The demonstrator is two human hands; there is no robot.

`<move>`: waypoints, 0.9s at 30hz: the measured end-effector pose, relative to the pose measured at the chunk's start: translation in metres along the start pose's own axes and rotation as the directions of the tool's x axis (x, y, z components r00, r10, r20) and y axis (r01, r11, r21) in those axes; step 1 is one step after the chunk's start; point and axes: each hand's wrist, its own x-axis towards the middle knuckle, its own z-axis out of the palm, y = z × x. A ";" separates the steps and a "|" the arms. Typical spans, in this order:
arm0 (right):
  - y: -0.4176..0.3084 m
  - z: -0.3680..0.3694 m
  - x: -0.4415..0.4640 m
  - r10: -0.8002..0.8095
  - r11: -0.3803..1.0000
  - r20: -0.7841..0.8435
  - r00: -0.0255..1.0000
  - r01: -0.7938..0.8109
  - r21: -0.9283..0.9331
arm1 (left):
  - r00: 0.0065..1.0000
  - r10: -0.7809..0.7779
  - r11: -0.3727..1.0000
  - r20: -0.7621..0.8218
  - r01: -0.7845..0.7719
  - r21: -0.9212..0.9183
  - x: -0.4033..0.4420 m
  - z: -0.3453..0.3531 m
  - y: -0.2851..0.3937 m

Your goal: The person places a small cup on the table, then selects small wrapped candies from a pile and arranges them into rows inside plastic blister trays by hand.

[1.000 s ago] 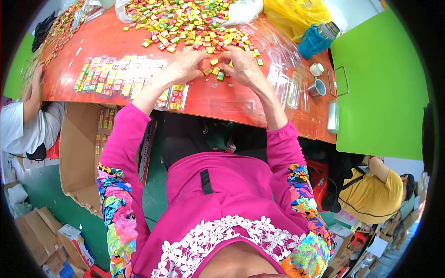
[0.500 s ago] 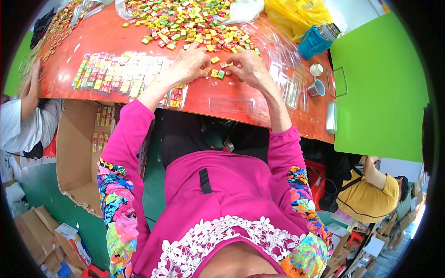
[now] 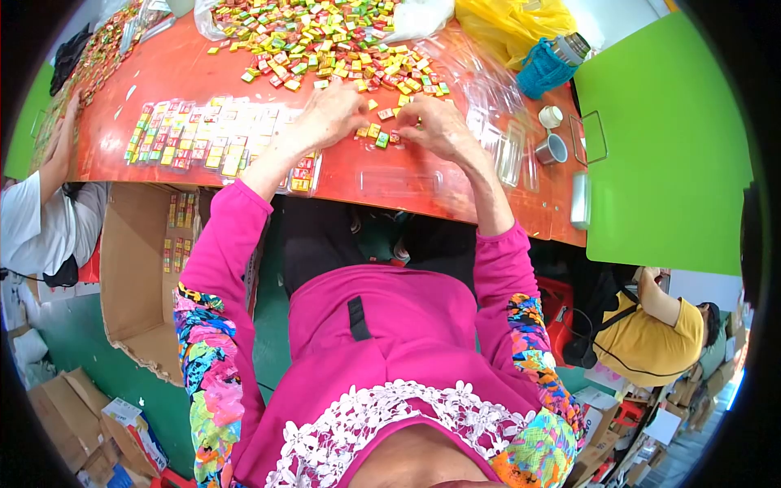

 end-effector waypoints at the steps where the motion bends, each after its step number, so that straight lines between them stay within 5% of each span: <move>1: 0.003 -0.001 0.001 0.015 0.999 -0.022 1.000 -0.014 0.042 | 0.995 0.051 0.999 -0.085 -0.052 -0.006 0.004 -0.002 -0.005; 2: 0.008 -0.003 0.000 0.041 0.998 -0.060 0.997 -0.038 0.052 | 0.981 0.099 0.995 -0.170 -0.102 -0.009 0.008 -0.002 -0.009; 5: 0.017 -0.015 -0.002 0.082 0.995 -0.145 0.986 -0.071 0.076 | 0.993 0.095 0.992 -0.075 -0.089 0.088 0.025 0.004 -0.022; 19: 0.010 -0.014 -0.024 0.182 0.983 0.031 0.983 -0.183 0.020 | 0.995 -0.053 0.998 -0.083 0.055 0.016 0.006 -0.014 -0.017; 22: -0.005 -0.015 -0.012 0.052 0.985 -0.102 0.993 -0.034 0.172 | 0.992 -0.033 0.999 -0.125 0.035 0.011 -0.003 -0.013 -0.029; 27: -0.037 0.019 0.020 -0.068 0.988 -0.110 0.992 0.083 0.132 | 0.980 -0.004 1.000 -0.200 0.001 -0.015 -0.013 -0.014 -0.034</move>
